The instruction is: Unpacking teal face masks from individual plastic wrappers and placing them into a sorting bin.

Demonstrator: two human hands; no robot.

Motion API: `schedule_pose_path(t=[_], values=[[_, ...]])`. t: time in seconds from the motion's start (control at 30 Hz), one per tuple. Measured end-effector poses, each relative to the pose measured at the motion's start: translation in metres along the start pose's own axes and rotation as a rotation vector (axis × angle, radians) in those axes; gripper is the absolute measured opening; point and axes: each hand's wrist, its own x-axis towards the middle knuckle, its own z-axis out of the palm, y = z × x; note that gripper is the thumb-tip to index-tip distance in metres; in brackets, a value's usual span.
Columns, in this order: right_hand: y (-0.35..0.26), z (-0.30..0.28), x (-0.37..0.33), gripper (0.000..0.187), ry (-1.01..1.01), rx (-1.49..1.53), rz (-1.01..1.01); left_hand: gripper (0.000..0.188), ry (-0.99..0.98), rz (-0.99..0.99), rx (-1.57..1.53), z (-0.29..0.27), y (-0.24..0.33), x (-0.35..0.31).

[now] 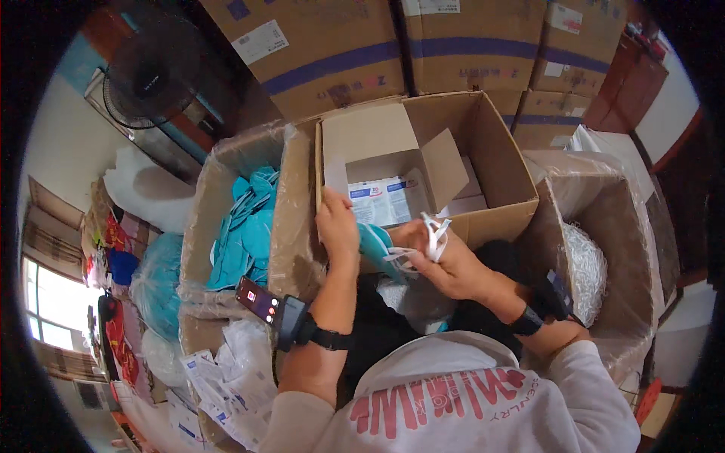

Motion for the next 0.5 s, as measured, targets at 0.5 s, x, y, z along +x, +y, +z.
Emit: schedule_pose_path(t=[0.5], values=[[-0.055, 0.042, 0.013, 0.005, -0.097, 0.316, -0.224, 0.045, 0.373, 0.006, -0.154, -0.034, -0.029, 0.089]])
